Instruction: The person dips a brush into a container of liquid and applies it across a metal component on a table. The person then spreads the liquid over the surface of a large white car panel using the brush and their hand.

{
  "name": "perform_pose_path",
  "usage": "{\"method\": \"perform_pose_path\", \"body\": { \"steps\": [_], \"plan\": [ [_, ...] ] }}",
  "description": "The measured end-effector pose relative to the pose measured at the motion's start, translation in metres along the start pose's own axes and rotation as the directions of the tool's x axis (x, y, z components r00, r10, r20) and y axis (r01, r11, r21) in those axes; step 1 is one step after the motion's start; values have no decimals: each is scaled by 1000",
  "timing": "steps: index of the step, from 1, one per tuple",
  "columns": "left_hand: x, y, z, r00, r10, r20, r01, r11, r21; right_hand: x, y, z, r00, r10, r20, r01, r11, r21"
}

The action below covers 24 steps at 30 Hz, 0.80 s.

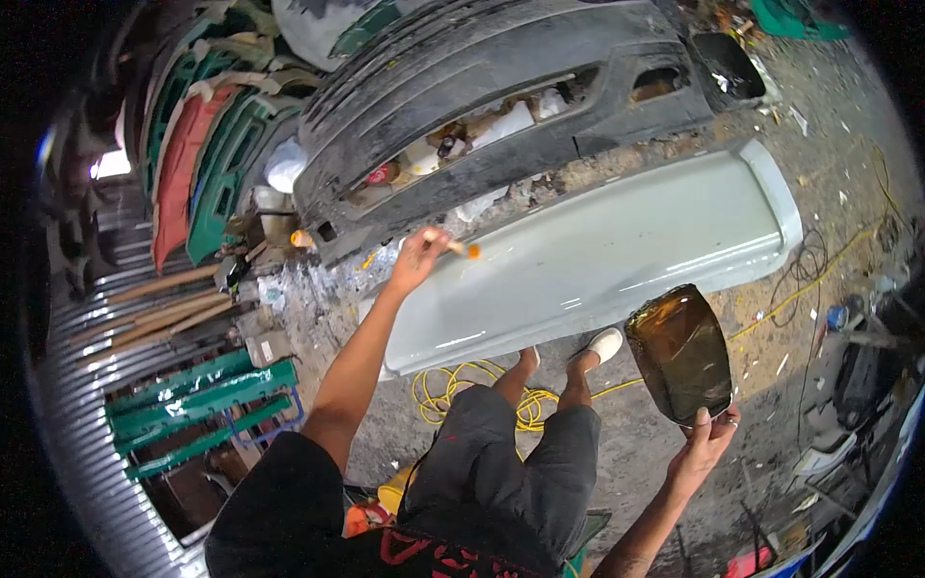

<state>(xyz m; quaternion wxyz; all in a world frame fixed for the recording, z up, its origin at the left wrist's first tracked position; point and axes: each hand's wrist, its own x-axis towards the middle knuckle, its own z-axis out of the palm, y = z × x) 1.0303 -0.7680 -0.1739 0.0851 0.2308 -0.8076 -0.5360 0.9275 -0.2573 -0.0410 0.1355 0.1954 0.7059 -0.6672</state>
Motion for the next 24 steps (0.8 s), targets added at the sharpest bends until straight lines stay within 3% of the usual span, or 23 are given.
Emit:
{"method": "perform_pose_path", "body": {
  "steps": [2,3,5,6,8,9,11,12,13,14,17,21,22,24],
  "plan": [
    [-41,-23,-45,999,10,-53,0,981,192,11,-5,-3,1000,1,29,-1,1000,-14],
    [-59,-16,-59,997,7,-72,7,981,192,14,-11,-3,999,-3,47,4,1000,-18],
    [-84,2,-72,915,-262,-307,353,888,296,18,-24,0,997,-8,76,12,999,-43],
    [-87,4,-68,910,-264,-319,358,888,287,19,-30,0,996,-14,88,19,999,-48],
    [-90,-1,-48,953,149,-265,87,702,707,19,-41,0,997,24,78,-17,996,-85],
    [-86,-26,-25,918,238,-316,12,783,622,22,-44,-1,996,12,87,-5,996,-90],
    [-63,-18,30,915,319,-245,-97,766,635,26,-47,-5,993,24,118,-9,993,-120],
    [-48,17,56,948,298,-112,-127,677,725,26,-51,-4,991,17,130,-1,993,-117],
    [-28,42,85,952,292,-96,-157,730,666,27,-56,-4,989,10,146,10,992,-130],
    [-11,57,111,877,453,-160,-288,763,579,29,-60,-3,986,8,164,14,991,-132],
    [12,96,160,896,334,-291,-225,909,350,30,-74,9,981,-1,194,31,988,-150],
    [0,76,131,915,226,-333,-119,942,314,35,-86,27,978,-11,210,60,972,-227],
    [-14,54,111,919,66,-388,-40,996,76,36,-86,34,979,-6,206,55,971,-234],
    [-47,24,75,890,-69,-451,25,994,-104,36,-89,47,978,15,208,39,966,-254]
  ]
}}
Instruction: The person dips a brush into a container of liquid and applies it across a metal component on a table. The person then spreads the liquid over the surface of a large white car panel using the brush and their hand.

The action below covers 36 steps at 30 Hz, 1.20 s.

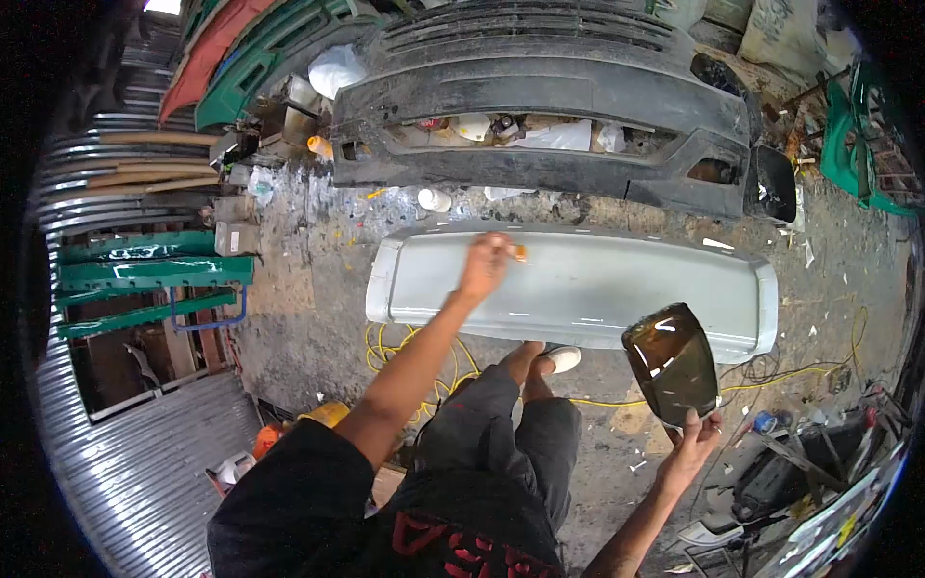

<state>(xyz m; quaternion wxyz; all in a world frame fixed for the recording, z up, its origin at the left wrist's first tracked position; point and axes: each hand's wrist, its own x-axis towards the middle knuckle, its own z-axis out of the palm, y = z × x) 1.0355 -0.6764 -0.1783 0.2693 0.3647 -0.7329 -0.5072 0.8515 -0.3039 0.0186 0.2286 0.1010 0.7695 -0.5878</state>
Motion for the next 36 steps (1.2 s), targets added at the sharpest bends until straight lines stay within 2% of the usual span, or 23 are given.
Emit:
{"method": "perform_pose_path", "body": {
  "steps": [1,2,4,5,6,8,11,12,15,19,21,22,24,25,27,28,29,30,31,32,33,34,36],
  "plan": [
    [-1,-11,-25,997,49,-51,-46,997,61,1,-4,8,1000,-9,2,9,1000,-9],
    [-4,-40,-46,989,-26,-147,5,990,-137,2,-7,17,999,-13,37,13,1000,-12],
    [-9,-35,-96,977,-36,-212,58,994,95,10,-11,32,995,2,103,-1,1000,-5],
    [-14,-24,-120,987,23,-159,61,860,506,14,-11,39,994,-1,110,3,1000,-19],
    [-17,-14,-135,985,11,-169,76,863,499,17,-11,46,990,-14,143,17,1000,-19],
    [-21,1,-153,987,37,-158,92,675,732,21,-20,62,979,-19,202,29,999,-45],
    [-25,25,-136,988,69,-139,73,586,807,27,-33,81,952,-46,304,49,999,-4],
    [-27,23,-120,991,104,-90,13,584,812,34,-34,81,945,-65,321,83,996,-41],
    [-27,19,-52,987,153,-51,-44,560,827,42,-50,84,957,-3,289,29,996,-84],
    [-17,49,53,998,33,51,-59,730,681,67,-71,67,949,-10,314,38,996,-83],
    [-14,59,103,989,149,22,-132,785,605,86,-75,53,957,-70,282,98,991,-86],
    [-12,69,118,990,140,17,-121,779,615,93,-82,48,954,-64,292,98,990,-102],
    [-11,83,139,991,128,47,-135,869,476,108,-95,32,951,-48,305,115,972,-205],
    [-11,77,140,992,123,41,-127,862,491,118,-95,25,946,-77,316,134,977,-163],
    [-14,48,132,979,187,-87,-143,919,367,137,-100,10,938,-83,337,135,982,-135],
    [-16,45,118,991,-9,-134,-37,941,-337,145,-104,2,935,-77,346,130,983,-132],
    [-18,42,104,963,-205,-176,-59,476,-877,155,-108,-5,926,-77,370,146,976,-162],
    [-23,32,80,904,-278,-326,-15,739,-673,163,-112,-12,916,-77,394,164,968,-191],
    [-25,25,56,875,-250,-415,-2,855,-519,170,-115,-18,914,-77,398,164,969,-188],
    [-28,29,30,871,-94,-482,150,986,79,176,-118,-24,916,-64,395,158,965,-210],
    [-29,41,10,860,-1,-511,340,748,570,182,-120,-30,918,-49,393,151,960,-234],
    [-27,56,1,857,20,-514,407,586,701,187,-120,-36,916,-43,399,150,959,-240],
    [-27,55,9,894,36,-447,362,533,765,197,-121,-45,912,-51,407,164,955,-248]
  ]
}}
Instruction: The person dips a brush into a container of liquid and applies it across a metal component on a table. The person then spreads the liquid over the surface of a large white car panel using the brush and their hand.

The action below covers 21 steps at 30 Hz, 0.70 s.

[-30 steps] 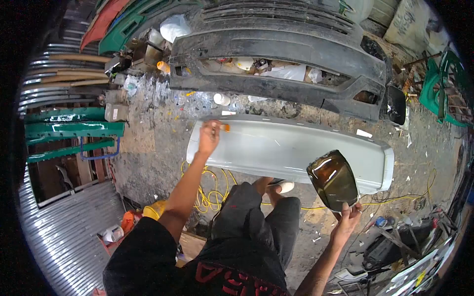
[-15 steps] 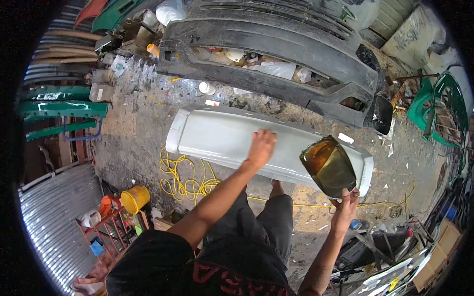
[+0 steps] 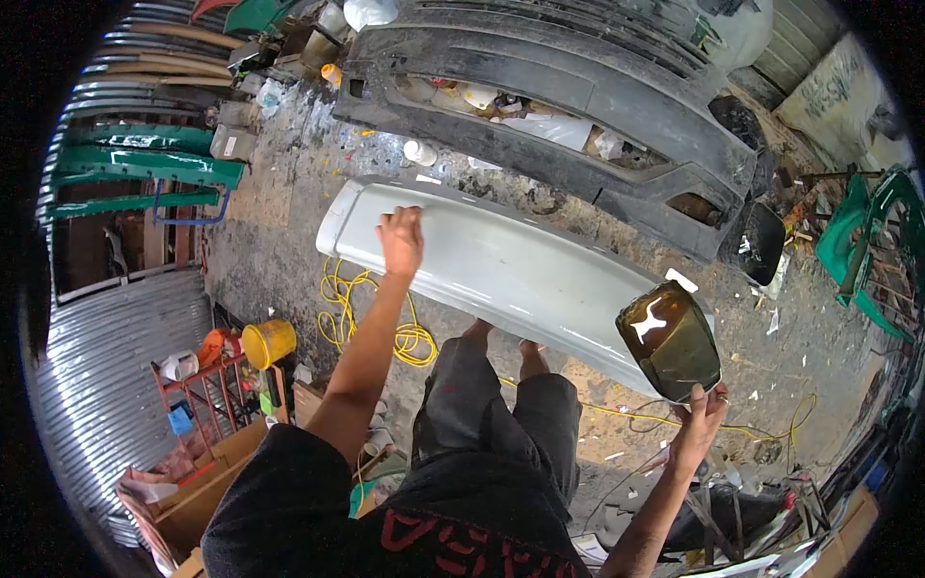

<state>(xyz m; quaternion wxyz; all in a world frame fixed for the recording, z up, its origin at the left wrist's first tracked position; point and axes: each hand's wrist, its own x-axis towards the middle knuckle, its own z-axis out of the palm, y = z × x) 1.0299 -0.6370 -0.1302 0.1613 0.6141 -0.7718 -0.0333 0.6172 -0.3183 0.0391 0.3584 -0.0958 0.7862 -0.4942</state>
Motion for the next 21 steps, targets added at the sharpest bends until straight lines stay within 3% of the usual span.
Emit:
{"method": "perform_pose_path", "body": {
  "steps": [4,5,7,8,10,11,12,14,15,17,18,19,21],
  "plan": [
    [-41,83,50,965,209,156,-196,976,-96,5,3,-13,999,38,-9,-38,999,-16],
    [-56,114,59,956,277,97,-268,958,-100,5,3,-16,997,61,-49,-62,998,-21],
    [-74,168,52,921,338,193,-281,920,-272,7,2,-17,993,82,-82,-85,996,-27],
    [-71,179,40,924,329,195,-273,924,-266,7,-1,-16,993,78,-84,-80,997,-15],
    [-65,191,23,856,247,453,43,842,-538,7,-6,-14,995,75,-59,-76,997,-15],
    [-69,170,48,856,242,456,46,843,-536,8,-4,-16,995,78,-55,-79,997,-17],
    [-71,129,91,910,237,341,164,549,-820,11,0,-18,996,79,-50,-80,997,-17],
    [-51,76,96,977,51,208,169,408,-897,17,5,-18,997,74,-37,-75,997,-20],
    [-35,49,75,987,-61,147,152,637,-756,19,7,-17,997,70,-36,-72,997,-41],
    [-11,-10,58,1000,7,-29,-25,732,-681,20,7,-15,997,67,-32,-69,996,-60],
    [-2,-17,28,998,-44,38,55,942,-331,20,4,-12,998,70,-2,-70,996,-57],
    [5,-15,-1,990,-119,80,113,991,77,20,3,-10,997,75,27,-73,996,-53],
    [-3,-9,-3,997,-52,56,43,988,146,24,9,-7,996,73,44,-72,997,-30]
  ]
}}
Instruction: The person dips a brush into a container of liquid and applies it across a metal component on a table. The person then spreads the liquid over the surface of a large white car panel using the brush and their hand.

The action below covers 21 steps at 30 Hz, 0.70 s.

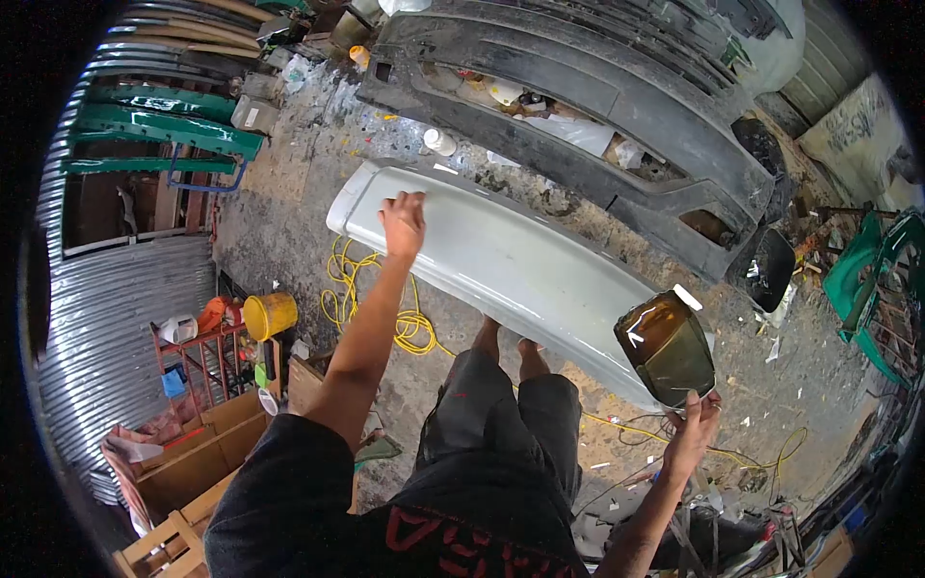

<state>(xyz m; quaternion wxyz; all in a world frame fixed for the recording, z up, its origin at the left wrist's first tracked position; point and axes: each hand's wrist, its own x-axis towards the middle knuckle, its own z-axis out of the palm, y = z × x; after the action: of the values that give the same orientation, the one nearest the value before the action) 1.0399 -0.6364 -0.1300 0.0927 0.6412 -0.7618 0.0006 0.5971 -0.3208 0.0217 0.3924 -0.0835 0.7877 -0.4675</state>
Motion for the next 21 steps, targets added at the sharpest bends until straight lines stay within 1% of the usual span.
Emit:
{"method": "perform_pose_path", "body": {
  "steps": [1,2,3,4,5,6,7,8,10,11,13,14,15,16,17,18,19,20,21],
  "plan": [
    [-5,4,4,997,67,-24,-65,995,71,1,1,2,1000,0,12,0,1000,20],
    [-18,9,29,988,151,27,-152,987,44,1,0,4,1000,-1,16,1,1000,15],
    [-35,30,33,972,233,7,-233,972,4,1,-3,8,1000,1,29,-1,1000,14],
    [-48,51,35,969,230,92,-207,956,-210,2,-6,11,999,2,41,-3,1000,11],
    [-63,78,31,957,290,1,-281,930,-238,3,-7,13,999,-3,43,2,1000,8],
    [-76,103,23,951,307,27,-281,899,-337,4,-7,16,1000,-8,20,8,1000,3],
    [-85,118,15,944,326,52,-274,860,-431,4,-6,19,1000,-13,-1,13,1000,-4],
    [-85,120,7,946,319,50,-268,862,-431,6,-5,22,1000,-17,5,17,1000,-8],
    [-87,122,-2,957,179,228,6,775,-631,9,-5,30,999,-42,21,43,998,-34],
    [-82,106,11,983,166,73,-56,659,-750,9,-6,34,999,-46,20,47,998,-39],
    [-67,59,25,995,99,3,-51,537,-842,6,-17,49,995,-42,95,50,995,-86],
    [-59,41,11,991,1,133,123,377,-918,17,-1,48,997,-34,70,43,990,-133],
    [-48,24,-8,990,0,142,126,452,-883,27,9,51,981,-80,174,110,979,-170],
    [-37,16,-31,964,-49,262,258,413,-874,19,-2,68,979,-39,198,76,981,-181],
    [-29,11,-57,990,26,136,109,460,-881,21,-1,82,967,-60,246,103,981,-165],
    [-22,22,-82,990,35,138,108,449,-887,28,8,96,940,-176,291,220,968,-124],
    [-19,29,-111,986,60,155,111,453,-885,31,14,113,917,-270,292,321,936,-144],
    [-20,28,-131,982,79,169,115,462,-880,26,7,130,915,-274,295,326,935,-142],
    [-23,36,-137,981,114,155,104,363,-926,18,-3,150,926,-201,321,240,967,-89]
  ]
}}
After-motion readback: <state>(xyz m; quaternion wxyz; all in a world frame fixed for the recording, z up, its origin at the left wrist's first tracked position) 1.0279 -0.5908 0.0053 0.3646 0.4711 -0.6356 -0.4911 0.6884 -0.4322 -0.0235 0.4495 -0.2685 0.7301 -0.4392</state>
